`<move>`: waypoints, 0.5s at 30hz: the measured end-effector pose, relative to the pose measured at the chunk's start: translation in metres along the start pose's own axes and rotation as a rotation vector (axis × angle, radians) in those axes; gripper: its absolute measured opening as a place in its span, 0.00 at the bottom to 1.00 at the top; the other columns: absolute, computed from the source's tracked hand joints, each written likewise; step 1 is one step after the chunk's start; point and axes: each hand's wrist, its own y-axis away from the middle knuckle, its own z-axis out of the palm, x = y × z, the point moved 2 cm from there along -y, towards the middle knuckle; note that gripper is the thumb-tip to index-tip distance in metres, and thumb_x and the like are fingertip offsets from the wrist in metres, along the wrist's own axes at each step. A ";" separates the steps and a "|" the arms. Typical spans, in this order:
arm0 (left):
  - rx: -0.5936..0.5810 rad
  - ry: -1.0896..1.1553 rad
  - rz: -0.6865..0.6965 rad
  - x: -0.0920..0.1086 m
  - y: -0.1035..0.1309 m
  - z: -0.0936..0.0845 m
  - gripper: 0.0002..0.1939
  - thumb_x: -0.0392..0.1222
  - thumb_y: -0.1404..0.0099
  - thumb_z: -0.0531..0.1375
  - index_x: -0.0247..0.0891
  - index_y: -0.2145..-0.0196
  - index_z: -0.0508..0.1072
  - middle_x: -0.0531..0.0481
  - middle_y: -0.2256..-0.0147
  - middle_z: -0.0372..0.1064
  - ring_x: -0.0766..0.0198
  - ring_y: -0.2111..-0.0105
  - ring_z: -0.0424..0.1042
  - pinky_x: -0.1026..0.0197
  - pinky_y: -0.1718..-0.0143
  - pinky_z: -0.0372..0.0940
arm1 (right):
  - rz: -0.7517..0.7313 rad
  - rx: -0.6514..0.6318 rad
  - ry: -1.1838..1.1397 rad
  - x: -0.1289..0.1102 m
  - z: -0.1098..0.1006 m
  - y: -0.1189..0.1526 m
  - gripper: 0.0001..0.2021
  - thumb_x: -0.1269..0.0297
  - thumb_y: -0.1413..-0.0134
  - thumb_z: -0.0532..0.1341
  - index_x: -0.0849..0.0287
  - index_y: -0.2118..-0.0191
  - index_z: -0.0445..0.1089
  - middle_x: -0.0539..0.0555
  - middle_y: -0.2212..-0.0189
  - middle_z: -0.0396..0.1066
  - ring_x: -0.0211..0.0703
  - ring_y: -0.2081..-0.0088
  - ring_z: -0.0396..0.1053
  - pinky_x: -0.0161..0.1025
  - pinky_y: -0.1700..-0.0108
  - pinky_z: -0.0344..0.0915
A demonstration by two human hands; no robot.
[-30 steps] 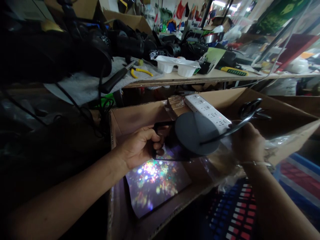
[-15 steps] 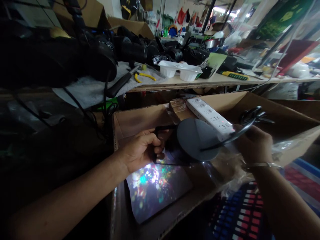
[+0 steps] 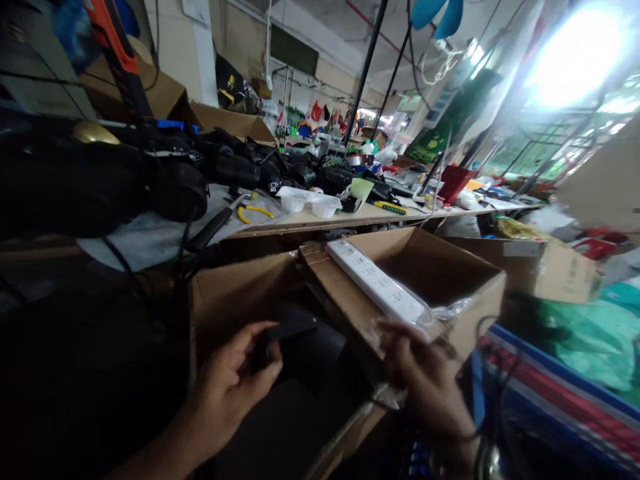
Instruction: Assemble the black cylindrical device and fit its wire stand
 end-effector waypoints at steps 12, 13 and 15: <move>0.024 -0.551 0.597 0.017 0.076 0.024 0.30 0.29 0.45 0.55 0.44 0.45 0.57 0.43 0.47 0.57 0.55 0.49 0.62 0.56 0.52 0.64 | 0.265 -0.072 -0.260 0.012 0.036 0.137 0.44 0.50 0.73 0.71 0.52 0.45 0.57 0.54 0.53 0.68 0.56 0.50 0.65 0.42 0.51 0.66; 0.003 -0.552 0.597 0.017 0.076 0.023 0.32 0.29 0.45 0.55 0.44 0.43 0.54 0.42 0.45 0.57 0.53 0.46 0.60 0.53 0.49 0.63 | 0.241 -0.069 -0.241 0.011 0.034 0.139 0.42 0.51 0.72 0.71 0.50 0.46 0.59 0.53 0.52 0.68 0.55 0.49 0.64 0.41 0.50 0.65; -0.092 -0.507 0.594 0.015 0.074 0.024 0.33 0.28 0.42 0.53 0.46 0.41 0.50 0.45 0.45 0.60 0.55 0.45 0.60 0.51 0.47 0.62 | 0.225 -0.065 -0.229 0.008 0.028 0.142 0.36 0.55 0.68 0.70 0.47 0.47 0.61 0.51 0.52 0.68 0.54 0.49 0.64 0.41 0.48 0.64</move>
